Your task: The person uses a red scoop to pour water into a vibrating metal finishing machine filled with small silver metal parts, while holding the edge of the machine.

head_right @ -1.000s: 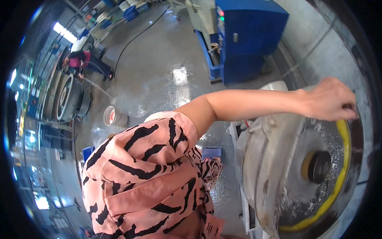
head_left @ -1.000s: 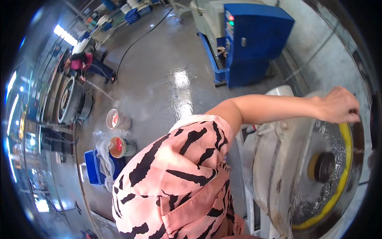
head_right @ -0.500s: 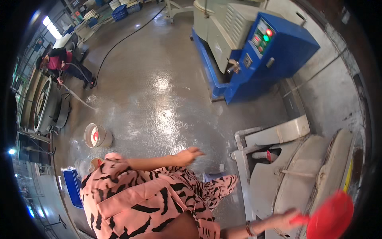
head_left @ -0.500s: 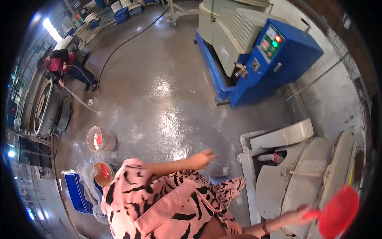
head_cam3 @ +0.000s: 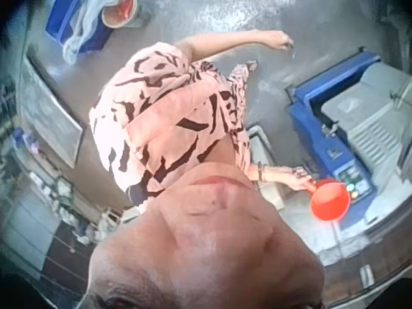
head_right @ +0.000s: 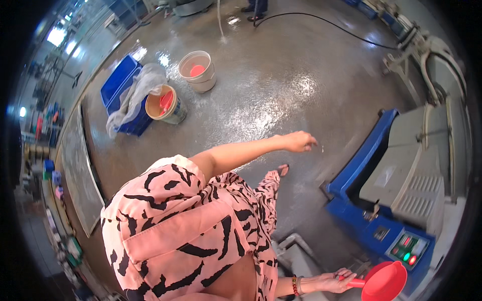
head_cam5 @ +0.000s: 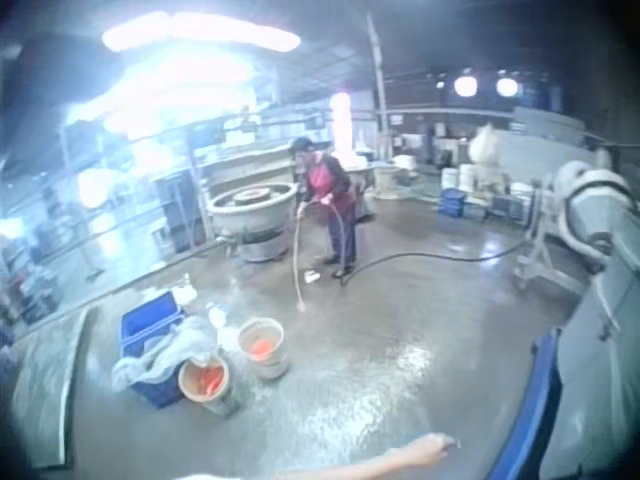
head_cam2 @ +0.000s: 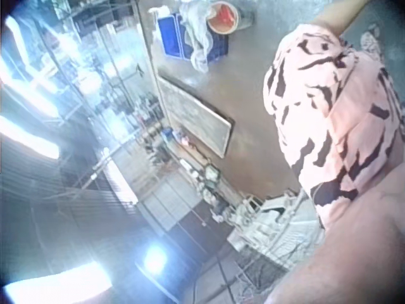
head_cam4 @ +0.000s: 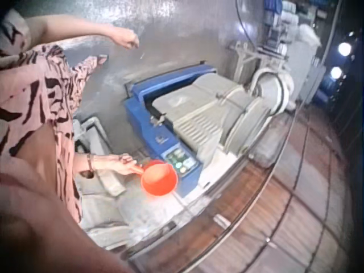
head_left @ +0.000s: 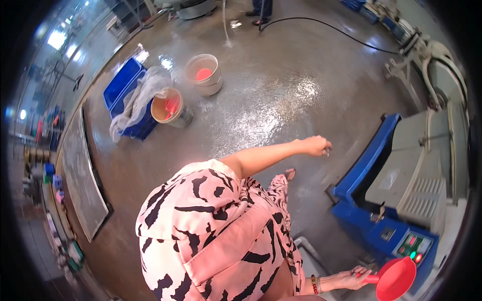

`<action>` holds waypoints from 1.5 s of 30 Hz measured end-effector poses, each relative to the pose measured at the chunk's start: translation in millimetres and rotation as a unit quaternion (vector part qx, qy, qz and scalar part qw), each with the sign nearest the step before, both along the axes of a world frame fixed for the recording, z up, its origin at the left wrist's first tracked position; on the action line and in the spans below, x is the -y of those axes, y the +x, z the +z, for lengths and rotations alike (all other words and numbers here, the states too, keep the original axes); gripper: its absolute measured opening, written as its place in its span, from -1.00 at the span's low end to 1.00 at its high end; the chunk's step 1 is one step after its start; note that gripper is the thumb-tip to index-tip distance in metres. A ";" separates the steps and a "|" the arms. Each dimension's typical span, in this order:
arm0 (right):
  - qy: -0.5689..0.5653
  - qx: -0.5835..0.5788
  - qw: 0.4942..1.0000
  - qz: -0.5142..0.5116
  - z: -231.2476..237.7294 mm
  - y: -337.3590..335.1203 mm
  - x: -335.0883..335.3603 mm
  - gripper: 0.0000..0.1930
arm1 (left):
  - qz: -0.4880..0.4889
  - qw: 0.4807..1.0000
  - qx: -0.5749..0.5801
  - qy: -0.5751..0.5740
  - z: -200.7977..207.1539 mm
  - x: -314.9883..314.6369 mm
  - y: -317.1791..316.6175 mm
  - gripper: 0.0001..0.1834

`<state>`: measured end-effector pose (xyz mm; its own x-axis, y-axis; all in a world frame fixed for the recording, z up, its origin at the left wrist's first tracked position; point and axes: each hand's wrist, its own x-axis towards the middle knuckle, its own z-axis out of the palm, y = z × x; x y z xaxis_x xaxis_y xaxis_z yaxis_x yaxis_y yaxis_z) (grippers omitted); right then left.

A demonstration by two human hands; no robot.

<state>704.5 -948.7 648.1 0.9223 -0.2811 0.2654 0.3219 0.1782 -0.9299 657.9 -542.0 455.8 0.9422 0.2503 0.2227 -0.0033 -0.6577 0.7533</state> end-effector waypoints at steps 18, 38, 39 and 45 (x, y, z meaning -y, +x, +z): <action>-0.017 0.164 0.974 0.154 181.8 268.1 -377.9 -0.82 | 0.520 0.704 -0.431 -0.221 -80.8 -265.3 -245.1 -0.72; 0.022 0.187 0.958 -0.217 183.6 533.8 -434.4 -0.60 | 0.187 0.934 -0.237 -0.193 -6.4 -613.3 536.8 -0.71; 0.024 0.190 0.953 -0.233 180.7 547.0 -434.8 -0.60 | 0.146 0.940 -0.208 -0.229 7.6 -598.7 577.0 -0.72; 0.011 0.240 0.927 -0.287 213.8 654.2 -442.7 -0.62 | 0.052 0.945 -0.208 -0.245 -19.6 -563.0 732.7 -0.71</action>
<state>1358.7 -506.0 861.9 0.3958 -0.6995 0.5950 0.7457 -0.1333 -0.6528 1390.5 21.1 436.2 0.8877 0.3227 -0.3283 0.4051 -0.2091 0.8900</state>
